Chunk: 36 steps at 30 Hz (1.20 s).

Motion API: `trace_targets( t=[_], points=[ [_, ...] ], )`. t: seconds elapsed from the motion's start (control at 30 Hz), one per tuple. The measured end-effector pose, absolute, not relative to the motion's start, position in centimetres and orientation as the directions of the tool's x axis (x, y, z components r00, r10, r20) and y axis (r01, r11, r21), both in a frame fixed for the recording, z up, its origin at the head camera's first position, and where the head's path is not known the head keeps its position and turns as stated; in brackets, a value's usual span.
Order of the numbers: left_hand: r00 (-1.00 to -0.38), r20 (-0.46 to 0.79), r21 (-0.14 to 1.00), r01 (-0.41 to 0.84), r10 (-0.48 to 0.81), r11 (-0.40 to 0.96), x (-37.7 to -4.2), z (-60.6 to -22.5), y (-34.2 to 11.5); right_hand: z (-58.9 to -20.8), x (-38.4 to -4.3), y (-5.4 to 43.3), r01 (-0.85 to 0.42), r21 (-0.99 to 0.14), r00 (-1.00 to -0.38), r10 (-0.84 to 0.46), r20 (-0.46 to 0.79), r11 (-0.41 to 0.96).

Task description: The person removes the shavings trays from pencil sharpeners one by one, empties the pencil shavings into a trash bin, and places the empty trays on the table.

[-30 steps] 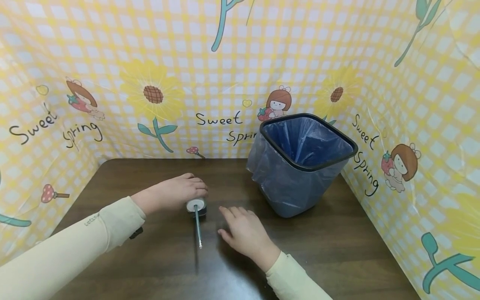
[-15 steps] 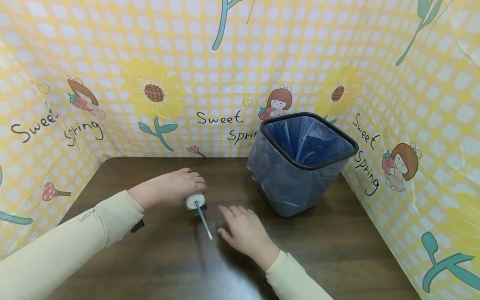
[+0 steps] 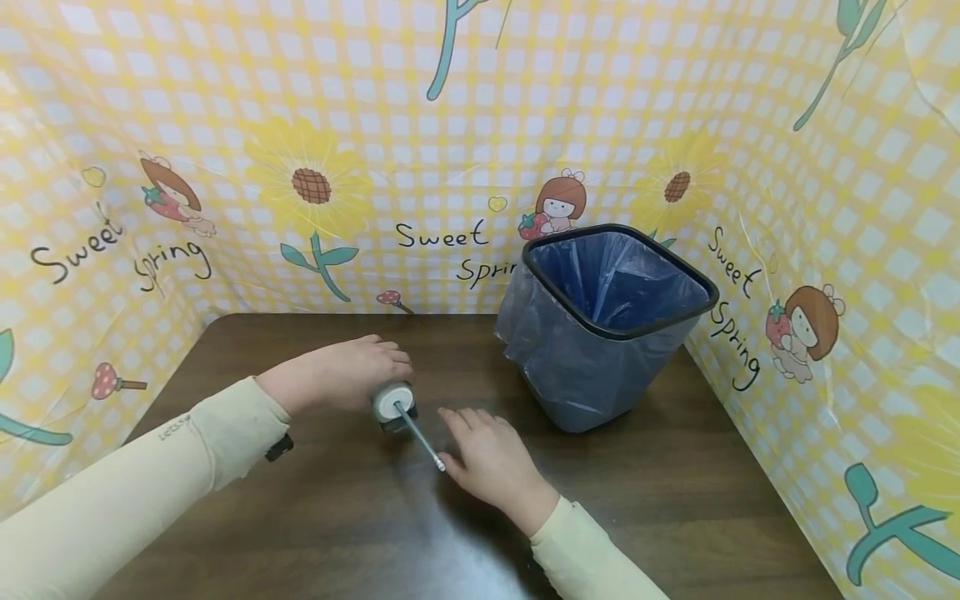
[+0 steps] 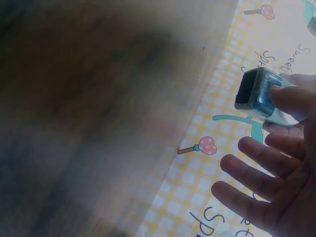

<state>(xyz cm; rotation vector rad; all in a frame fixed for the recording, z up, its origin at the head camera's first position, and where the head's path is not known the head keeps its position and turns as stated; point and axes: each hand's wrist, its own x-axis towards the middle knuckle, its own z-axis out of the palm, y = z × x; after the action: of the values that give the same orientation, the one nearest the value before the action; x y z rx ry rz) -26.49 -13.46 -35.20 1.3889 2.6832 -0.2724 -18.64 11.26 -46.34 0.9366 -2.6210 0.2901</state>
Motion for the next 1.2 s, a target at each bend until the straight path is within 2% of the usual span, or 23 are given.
trace_targets(
  t=[0.37, 0.67, 1.2],
  points=[
    [-0.579, -0.173, -0.064, 0.814, 0.797, 0.578, -26.2, -34.9, -13.2, -46.2, -18.5, 11.2, -0.627, -0.130, -0.749, -0.548, 0.374, 0.768],
    [-0.586, -0.168, -0.041, 0.808, 0.793, 0.588, -25.9, -34.0, -13.2, -45.6, -18.5, 11.3, -0.591, -0.324, -0.804, -0.506, 0.311, 0.739],
    [-0.602, -0.177, -0.038, 0.795, 0.779, 0.606, -25.6, -33.1, -13.1, -45.1, -18.7, 10.8, -0.591, -0.390, -0.805, -0.485, 0.343, 0.706]
  ],
)
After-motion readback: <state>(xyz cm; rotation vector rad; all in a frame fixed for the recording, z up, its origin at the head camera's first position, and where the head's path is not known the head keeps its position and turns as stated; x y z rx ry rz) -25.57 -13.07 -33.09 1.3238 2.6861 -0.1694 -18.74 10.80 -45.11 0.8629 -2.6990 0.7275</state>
